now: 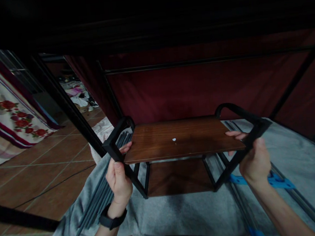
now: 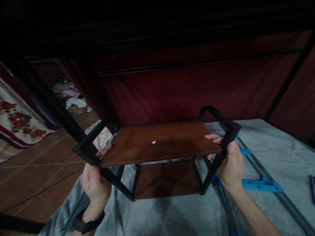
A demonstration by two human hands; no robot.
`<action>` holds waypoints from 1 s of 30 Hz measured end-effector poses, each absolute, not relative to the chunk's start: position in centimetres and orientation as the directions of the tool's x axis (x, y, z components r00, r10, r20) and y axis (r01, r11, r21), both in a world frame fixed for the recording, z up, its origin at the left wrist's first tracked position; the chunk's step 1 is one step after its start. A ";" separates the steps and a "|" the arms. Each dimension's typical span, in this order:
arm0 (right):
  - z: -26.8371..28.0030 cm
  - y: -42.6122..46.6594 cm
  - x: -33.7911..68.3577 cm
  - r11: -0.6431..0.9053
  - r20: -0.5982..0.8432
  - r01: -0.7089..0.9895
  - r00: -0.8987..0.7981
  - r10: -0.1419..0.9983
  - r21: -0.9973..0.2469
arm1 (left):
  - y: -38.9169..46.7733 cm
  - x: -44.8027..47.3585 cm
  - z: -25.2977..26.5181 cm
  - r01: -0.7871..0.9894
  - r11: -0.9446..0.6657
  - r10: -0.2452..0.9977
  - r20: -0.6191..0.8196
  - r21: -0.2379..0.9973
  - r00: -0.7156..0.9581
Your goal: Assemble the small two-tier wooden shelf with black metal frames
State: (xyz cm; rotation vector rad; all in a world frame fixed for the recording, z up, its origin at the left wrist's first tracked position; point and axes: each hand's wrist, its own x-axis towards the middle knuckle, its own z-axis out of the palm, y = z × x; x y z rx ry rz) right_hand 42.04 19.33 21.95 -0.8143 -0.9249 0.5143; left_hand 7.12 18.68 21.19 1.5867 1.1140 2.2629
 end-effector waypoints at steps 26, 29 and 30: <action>21.4 17.5 47.8 0.454 0.567 0.364 0.322 0.758 -0.813 | 16.5 4.5 21.0 0.066 -0.491 0.659 0.421 0.868 -0.624; 21.5 17.2 47.8 0.449 0.571 0.395 0.280 0.772 -0.801 | 16.0 4.8 21.7 -0.022 -0.510 0.691 0.394 0.860 -0.606; 21.5 17.2 47.8 0.459 0.571 0.378 0.279 0.772 -0.804 | 15.9 4.9 21.9 -0.017 -0.513 0.691 0.401 0.858 -0.602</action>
